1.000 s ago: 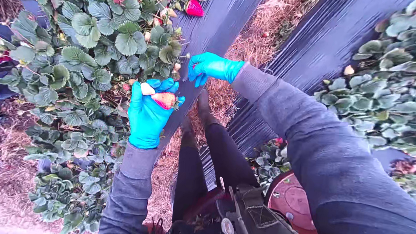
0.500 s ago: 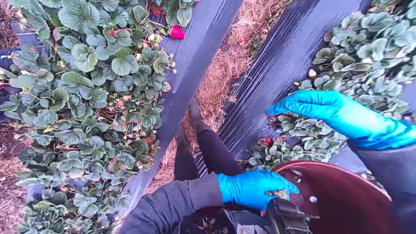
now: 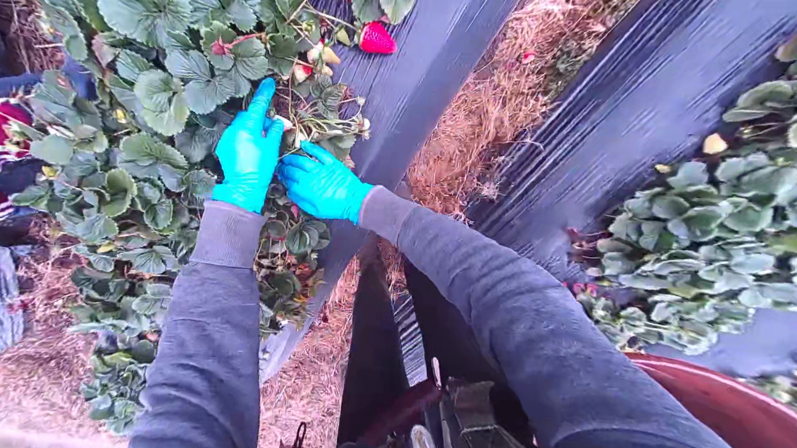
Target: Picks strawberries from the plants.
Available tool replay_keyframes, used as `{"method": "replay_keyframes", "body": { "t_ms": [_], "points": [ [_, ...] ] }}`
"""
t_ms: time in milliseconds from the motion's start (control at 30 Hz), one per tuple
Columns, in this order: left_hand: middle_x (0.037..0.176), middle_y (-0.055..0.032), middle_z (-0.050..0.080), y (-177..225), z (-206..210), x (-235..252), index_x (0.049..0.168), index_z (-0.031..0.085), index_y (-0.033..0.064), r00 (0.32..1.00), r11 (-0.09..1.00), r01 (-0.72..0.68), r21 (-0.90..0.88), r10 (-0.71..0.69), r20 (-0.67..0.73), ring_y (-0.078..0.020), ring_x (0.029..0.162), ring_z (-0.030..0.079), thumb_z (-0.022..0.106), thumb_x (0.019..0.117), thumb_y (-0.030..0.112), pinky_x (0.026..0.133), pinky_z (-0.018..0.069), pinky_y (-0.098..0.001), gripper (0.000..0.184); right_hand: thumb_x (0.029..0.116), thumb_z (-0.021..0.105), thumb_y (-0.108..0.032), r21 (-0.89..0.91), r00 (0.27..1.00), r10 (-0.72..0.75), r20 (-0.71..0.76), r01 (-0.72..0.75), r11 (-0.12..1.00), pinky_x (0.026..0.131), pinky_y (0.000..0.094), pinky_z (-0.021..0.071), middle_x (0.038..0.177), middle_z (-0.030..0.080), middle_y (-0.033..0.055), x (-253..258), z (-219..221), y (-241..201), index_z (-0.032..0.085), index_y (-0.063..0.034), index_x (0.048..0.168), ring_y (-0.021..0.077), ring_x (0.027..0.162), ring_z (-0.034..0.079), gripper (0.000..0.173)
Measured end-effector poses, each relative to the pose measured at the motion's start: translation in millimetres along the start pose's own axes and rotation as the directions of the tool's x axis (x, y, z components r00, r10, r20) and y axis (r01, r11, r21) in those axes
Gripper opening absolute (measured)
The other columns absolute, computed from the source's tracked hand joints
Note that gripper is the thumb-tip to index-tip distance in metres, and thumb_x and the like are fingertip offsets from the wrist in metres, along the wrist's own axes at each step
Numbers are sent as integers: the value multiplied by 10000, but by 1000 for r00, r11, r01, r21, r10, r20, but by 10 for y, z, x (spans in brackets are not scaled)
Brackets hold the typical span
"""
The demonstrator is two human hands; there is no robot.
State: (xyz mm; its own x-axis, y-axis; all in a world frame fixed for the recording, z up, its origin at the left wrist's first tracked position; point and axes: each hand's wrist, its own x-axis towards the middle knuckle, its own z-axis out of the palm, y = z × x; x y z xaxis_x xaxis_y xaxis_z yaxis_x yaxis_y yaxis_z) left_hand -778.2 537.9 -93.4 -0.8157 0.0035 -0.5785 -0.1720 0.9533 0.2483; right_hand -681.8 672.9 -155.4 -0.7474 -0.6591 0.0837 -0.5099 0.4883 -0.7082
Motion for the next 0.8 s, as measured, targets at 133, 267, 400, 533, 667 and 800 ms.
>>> {"method": "replay_keyframes", "body": {
  "t_ms": [133,267,400,533,667,800],
  "points": [
    [1210,-237,707,-60,-35,-46,1555,447,284,988,984,29,173,-55,145,-498,1093,673,555,1030,516,899,473,-731,584,967,543,-26,391,887,272,-374,-115,913,947,423,590,1158,747,190,23,-247,120,731,46,1121,268,1083,738,254],
    [928,-109,648,-347,26,-60,1375,541,166,965,937,104,-332,-14,261,-201,638,616,463,1091,436,599,552,-390,399,1069,440,-130,299,604,796,45,-768,566,889,539,575,1390,649,111,451,-742,447,572,-183,1469,313,1085,716,424],
    [778,51,623,-340,-76,-75,1142,594,128,967,552,241,-799,-67,245,-24,458,502,430,1115,317,418,464,-182,252,1021,568,-318,-155,640,721,265,-710,687,828,626,521,1246,674,231,1068,-926,672,627,-23,1300,434,1093,674,410],
    [1038,0,741,-496,-126,-376,1235,710,108,984,834,-164,-527,100,-149,-38,713,671,644,1002,153,652,577,-211,247,984,637,-168,-193,569,676,468,-681,707,877,629,520,1200,669,242,1249,-1009,591,701,14,1109,427,1170,629,230],
    [1054,-155,728,-493,-215,-638,1103,715,-9,919,918,-277,-284,167,-358,-177,938,717,729,932,166,878,582,-345,245,1039,538,-327,-21,700,631,333,-664,748,805,617,519,1070,720,210,870,-905,489,670,-31,1151,415,1026,698,343],
    [695,21,675,-489,-243,-565,873,545,82,936,604,-17,-797,-270,-225,-73,503,628,667,964,75,482,560,-232,152,993,587,-249,240,850,501,-162,-458,856,749,564,554,1024,754,149,679,-680,581,758,-59,1114,335,918,738,283]
  ]
}}
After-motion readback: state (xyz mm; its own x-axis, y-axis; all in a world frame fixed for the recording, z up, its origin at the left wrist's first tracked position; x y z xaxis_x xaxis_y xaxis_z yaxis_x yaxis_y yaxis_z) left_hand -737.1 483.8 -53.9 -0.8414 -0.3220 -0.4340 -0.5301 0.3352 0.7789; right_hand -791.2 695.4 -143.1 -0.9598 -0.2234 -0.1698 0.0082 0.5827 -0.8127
